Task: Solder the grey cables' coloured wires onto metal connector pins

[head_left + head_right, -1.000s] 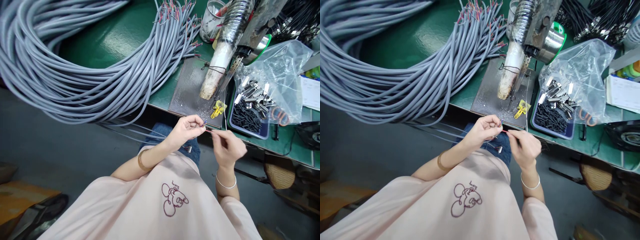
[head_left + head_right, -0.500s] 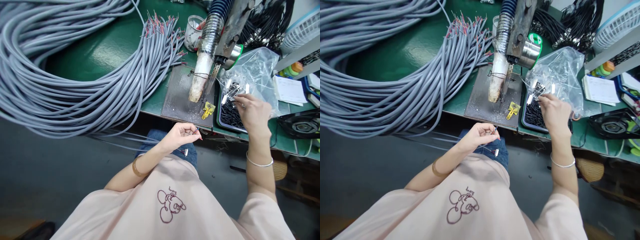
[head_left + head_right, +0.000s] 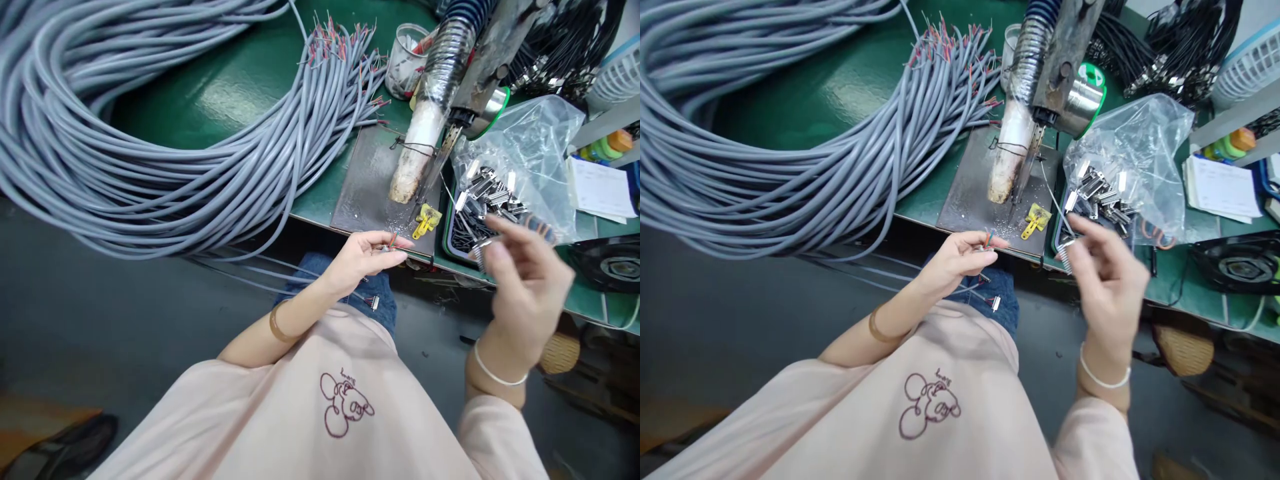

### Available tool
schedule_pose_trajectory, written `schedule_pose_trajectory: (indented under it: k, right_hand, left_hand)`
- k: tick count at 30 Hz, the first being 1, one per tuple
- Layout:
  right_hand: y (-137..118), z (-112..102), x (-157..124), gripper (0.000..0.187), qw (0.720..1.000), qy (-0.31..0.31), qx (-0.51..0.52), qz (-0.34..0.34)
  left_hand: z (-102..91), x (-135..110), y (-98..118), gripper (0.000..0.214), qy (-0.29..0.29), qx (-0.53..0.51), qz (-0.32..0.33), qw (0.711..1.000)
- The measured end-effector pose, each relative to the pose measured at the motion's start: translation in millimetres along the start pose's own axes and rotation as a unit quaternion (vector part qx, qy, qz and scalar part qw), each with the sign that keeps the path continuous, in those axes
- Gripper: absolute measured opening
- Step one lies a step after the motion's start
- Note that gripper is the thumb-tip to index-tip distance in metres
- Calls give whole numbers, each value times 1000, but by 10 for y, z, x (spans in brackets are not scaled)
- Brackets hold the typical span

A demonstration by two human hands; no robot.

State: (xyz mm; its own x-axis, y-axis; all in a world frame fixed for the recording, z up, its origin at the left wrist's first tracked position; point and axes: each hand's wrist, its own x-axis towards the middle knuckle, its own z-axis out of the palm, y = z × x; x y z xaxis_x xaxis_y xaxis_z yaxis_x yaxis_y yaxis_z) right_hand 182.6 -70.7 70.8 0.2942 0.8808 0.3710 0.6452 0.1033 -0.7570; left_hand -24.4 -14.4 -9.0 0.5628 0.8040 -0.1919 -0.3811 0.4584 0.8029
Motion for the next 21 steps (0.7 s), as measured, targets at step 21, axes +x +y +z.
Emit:
schedule_pose_trajectory:
  k: [21]
  right_hand:
    - [228, 736, -496, 15, 976, 168, 82, -109]
  left_hand:
    - [45, 56, 78, 37, 63, -47, -45, 996]
